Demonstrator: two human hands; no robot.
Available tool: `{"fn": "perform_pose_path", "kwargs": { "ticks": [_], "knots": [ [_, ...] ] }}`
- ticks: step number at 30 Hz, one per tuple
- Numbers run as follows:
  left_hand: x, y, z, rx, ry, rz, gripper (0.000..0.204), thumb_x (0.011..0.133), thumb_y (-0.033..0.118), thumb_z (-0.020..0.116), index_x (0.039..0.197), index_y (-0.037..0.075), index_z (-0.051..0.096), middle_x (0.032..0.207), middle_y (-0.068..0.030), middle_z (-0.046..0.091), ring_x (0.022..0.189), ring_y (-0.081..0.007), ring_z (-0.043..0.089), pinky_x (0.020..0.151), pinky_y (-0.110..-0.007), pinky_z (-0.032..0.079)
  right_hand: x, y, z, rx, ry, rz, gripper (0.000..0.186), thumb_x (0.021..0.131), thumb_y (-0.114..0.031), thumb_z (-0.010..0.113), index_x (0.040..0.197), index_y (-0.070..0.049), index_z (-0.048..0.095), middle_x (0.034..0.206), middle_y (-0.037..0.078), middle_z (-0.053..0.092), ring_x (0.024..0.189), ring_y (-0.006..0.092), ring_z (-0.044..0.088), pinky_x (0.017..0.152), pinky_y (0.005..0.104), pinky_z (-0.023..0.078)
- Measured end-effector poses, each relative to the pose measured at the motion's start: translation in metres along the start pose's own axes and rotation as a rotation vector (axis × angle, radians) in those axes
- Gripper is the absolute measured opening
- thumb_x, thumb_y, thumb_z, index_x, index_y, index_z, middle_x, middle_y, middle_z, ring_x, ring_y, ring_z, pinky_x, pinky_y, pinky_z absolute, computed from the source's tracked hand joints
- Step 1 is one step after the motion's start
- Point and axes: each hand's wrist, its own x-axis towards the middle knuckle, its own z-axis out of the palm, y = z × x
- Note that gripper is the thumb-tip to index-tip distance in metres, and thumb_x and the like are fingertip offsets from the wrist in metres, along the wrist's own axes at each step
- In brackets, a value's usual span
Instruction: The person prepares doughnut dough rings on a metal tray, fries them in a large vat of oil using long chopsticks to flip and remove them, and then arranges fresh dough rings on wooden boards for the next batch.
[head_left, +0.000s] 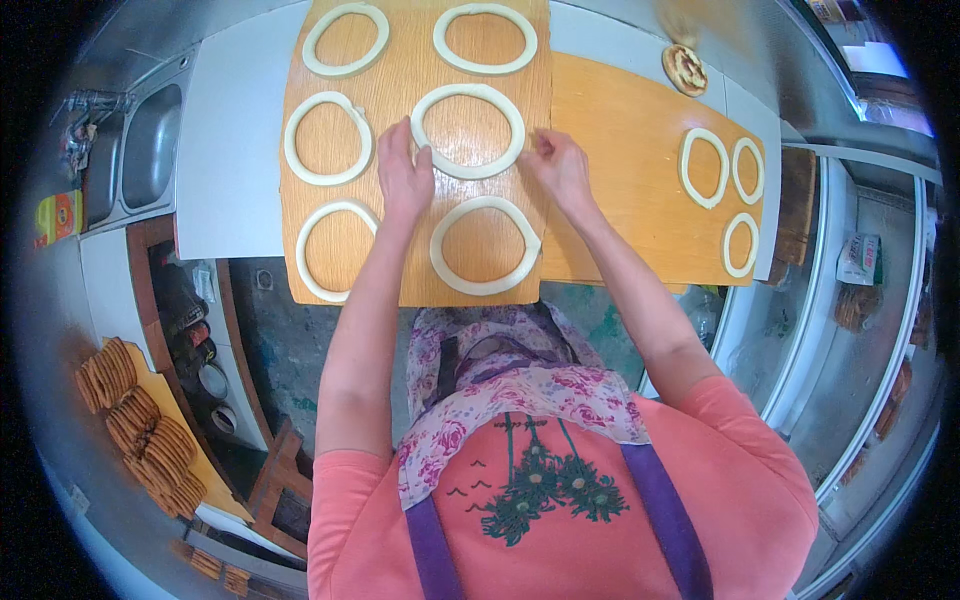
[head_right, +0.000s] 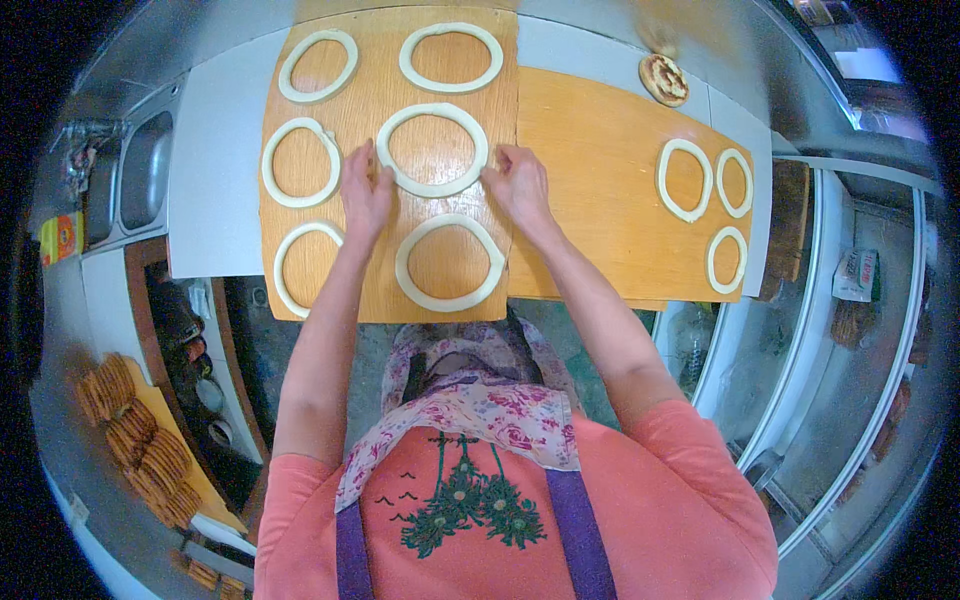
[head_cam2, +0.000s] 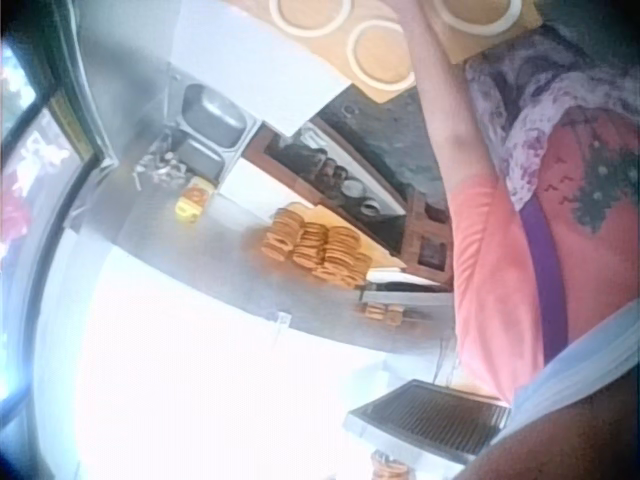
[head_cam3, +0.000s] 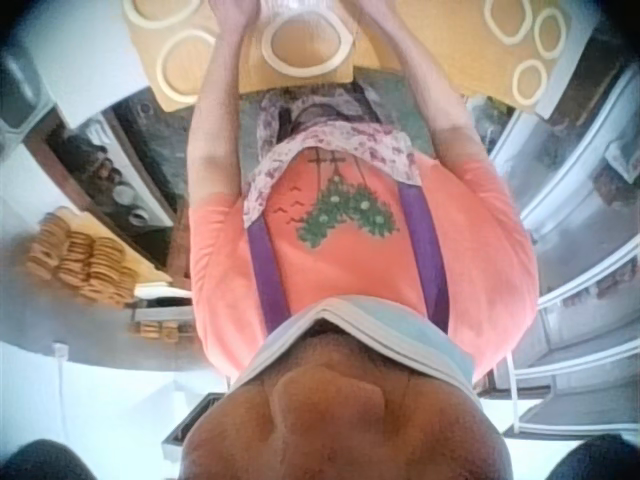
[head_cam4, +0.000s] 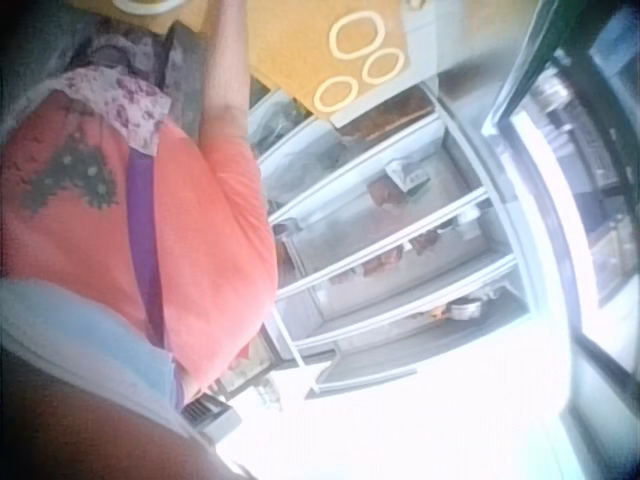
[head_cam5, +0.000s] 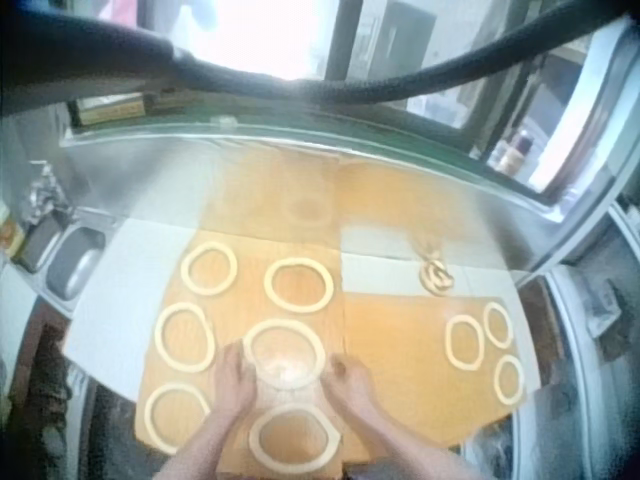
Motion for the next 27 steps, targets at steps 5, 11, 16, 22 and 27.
{"fn": "perform_pose_path", "kwargs": {
  "ticks": [5,11,16,22,27],
  "knots": [
    [0.054,-0.020,0.024,-0.120,-0.271,-0.279,0.046,0.076,0.007,0.055,0.120,-0.004,0.048,0.110,-0.0224,0.050,0.106,-0.0355,0.047,0.094,-0.040,0.036,0.051,0.002,0.028,-0.009,-0.035,0.104,0.030,0.064,-0.017,0.068,0.090,-0.001,0.063,0.088,0.018,0.056,0.083,0.0320,0.056,0.075,0.0399,0.046],
    [0.052,-0.008,0.031,-0.013,-0.178,-0.151,0.046,0.073,0.005,0.057,0.118,-0.001,0.051,0.109,-0.0192,0.051,0.102,-0.0328,0.050,0.087,-0.039,0.042,0.059,0.005,0.038,-0.075,0.054,0.068,0.041,0.065,-0.016,0.072,0.103,-0.004,0.063,0.085,0.014,0.058,0.079,0.0260,0.059,0.074,0.0354,0.047],
    [0.067,0.004,0.030,0.189,-0.272,0.012,0.046,0.071,0.003,0.058,0.117,0.005,0.054,0.107,-0.0158,0.049,0.100,-0.0306,0.049,0.084,-0.039,0.044,0.070,-0.015,0.033,-0.062,-0.001,-0.047,0.038,0.067,-0.009,0.065,0.105,-0.006,0.062,0.098,0.016,0.055,0.093,0.0304,0.054,0.084,0.0380,0.043],
    [0.064,-0.011,0.022,0.056,-0.293,0.035,0.051,0.068,0.007,0.064,0.117,0.006,0.052,0.109,-0.0177,0.047,0.103,-0.0344,0.046,0.089,-0.041,0.040,0.082,-0.007,0.042,-0.115,-0.007,-0.076,0.038,0.068,-0.008,0.065,0.106,-0.005,0.061,0.100,0.015,0.055,0.097,0.0301,0.052,0.085,0.0383,0.043],
    [0.044,-0.014,-0.021,-0.013,0.004,0.093,0.054,0.067,0.007,0.065,0.118,0.006,0.050,0.111,-0.0166,0.046,0.104,-0.0333,0.045,0.090,-0.040,0.039,0.076,-0.062,0.056,-0.025,0.059,-0.257,0.040,0.068,-0.008,0.065,0.107,-0.003,0.060,0.099,0.016,0.057,0.095,0.0309,0.054,0.084,0.0378,0.044]
  ]
}}
